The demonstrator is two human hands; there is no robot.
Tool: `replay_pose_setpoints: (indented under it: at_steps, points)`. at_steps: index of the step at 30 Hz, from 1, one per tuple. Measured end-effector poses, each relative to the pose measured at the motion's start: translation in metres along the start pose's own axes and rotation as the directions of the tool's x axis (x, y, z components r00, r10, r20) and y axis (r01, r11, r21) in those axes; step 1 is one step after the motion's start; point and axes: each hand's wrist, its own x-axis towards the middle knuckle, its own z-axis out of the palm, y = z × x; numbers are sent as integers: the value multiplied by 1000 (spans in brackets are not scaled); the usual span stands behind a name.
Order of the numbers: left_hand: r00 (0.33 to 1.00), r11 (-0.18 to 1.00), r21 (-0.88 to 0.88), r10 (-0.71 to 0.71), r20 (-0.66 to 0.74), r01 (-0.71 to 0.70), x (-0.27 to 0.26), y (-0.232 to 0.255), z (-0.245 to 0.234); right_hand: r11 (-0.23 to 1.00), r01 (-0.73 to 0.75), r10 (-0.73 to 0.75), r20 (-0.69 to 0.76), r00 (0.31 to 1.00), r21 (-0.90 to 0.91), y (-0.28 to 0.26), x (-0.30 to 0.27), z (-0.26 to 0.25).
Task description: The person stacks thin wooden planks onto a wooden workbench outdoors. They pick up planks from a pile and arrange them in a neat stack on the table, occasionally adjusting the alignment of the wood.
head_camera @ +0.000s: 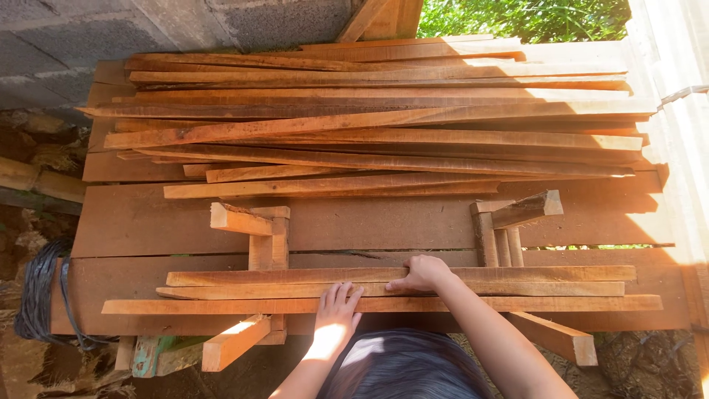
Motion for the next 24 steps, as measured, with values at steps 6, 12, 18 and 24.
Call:
replay_pose_setpoints:
  at_steps: [6,12,18,24]
  points:
    - [1000,1000,11,1,13,-1,-3,-2,4,1000,-3,3,13,1000,-15,-5,-7,-7]
    - [1000,1000,-7,-7,6,7,-3,-2,3,1000,3,-3,-25,1000,-4,-5,-7,-5]
    - [1000,1000,5,6,-25,-6,-2,-1,2,1000,-4,3,-57,998,-21,-4,-5,-11]
    - [998,999,-37,-38,-55,36,-3,-5,0,999,-24,20,-89,996,-35,-4,14,-31]
